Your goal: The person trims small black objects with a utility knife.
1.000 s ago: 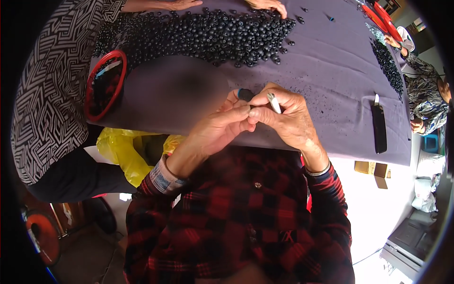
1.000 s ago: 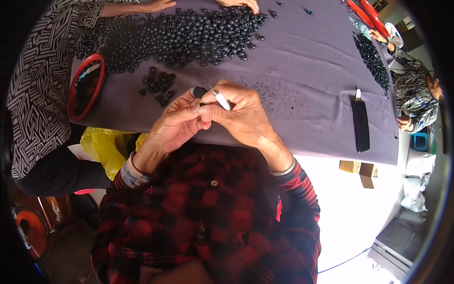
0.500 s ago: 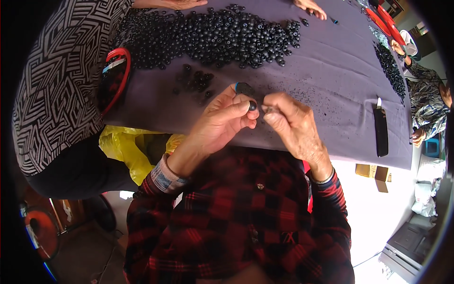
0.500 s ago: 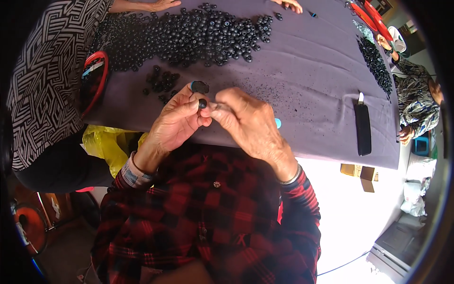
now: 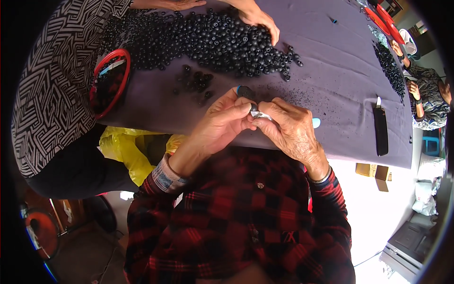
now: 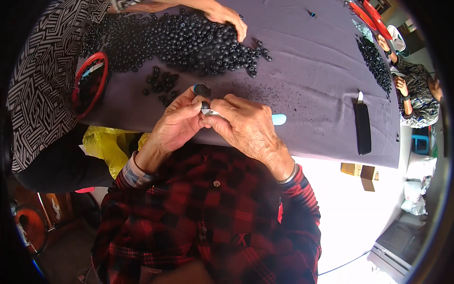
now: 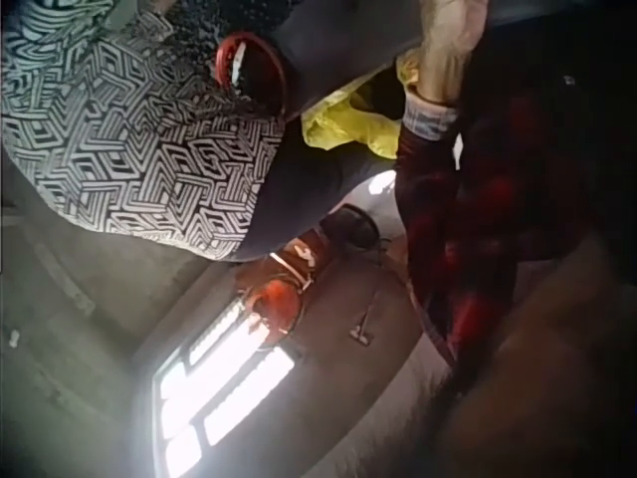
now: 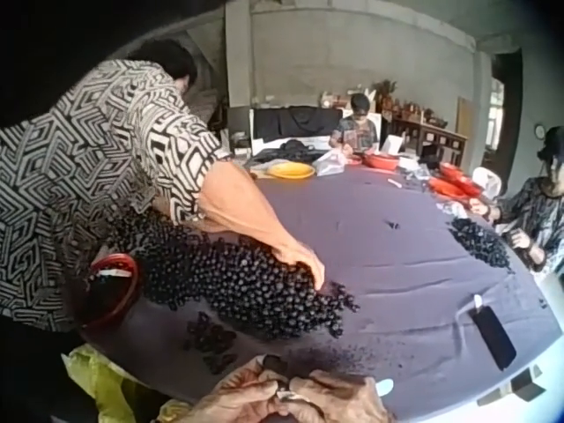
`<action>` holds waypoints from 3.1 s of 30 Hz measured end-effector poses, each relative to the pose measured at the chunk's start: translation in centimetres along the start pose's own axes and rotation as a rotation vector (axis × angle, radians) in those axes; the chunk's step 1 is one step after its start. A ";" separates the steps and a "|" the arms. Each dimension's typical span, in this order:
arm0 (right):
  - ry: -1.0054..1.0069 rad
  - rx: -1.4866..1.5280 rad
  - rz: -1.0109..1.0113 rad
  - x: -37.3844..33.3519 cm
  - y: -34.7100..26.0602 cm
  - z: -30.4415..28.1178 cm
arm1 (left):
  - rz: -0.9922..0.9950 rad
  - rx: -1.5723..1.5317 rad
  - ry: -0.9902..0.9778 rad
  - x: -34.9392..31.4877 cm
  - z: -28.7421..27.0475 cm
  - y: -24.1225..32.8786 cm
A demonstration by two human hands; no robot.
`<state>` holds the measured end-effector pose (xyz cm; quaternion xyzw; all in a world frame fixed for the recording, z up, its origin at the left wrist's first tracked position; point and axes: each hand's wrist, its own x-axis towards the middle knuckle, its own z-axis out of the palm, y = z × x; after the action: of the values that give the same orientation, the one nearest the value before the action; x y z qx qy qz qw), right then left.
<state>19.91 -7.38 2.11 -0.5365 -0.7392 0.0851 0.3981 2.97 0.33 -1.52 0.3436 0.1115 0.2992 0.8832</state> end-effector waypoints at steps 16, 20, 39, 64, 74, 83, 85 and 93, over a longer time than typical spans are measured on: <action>0.219 0.175 0.445 2.4 5.8 -0.2 | -0.177 -0.072 0.013 3.3 -2.2 -1.4; 0.024 0.300 0.509 2.1 5.3 -0.1 | -0.142 -0.093 0.099 3.4 -3.6 -0.9; -0.022 0.119 0.328 1.4 4.0 -0.8 | 0.291 1.230 0.214 2.5 -4.4 3.2; -0.136 -0.102 0.274 -0.8 5.7 0.4 | 0.545 1.978 0.334 5.3 -10.2 3.9; -0.158 -0.083 0.369 -0.8 4.9 0.7 | 0.612 1.964 0.486 6.3 -10.6 2.5; -0.166 -0.054 0.343 -0.6 5.6 2.2 | 0.635 2.084 0.545 3.2 -12.1 4.5; -0.167 -0.068 0.317 -0.6 5.7 2.5 | 0.657 2.110 0.563 1.6 -13.1 5.8; -0.163 -0.087 0.317 -0.9 6.0 2.9 | 0.603 2.100 0.800 -5.4 -17.4 9.6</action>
<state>22.34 -4.82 -3.61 -0.6546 -0.6779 0.1578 0.2949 -12.64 12.11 -7.97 0.8000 0.4893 0.3448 -0.0409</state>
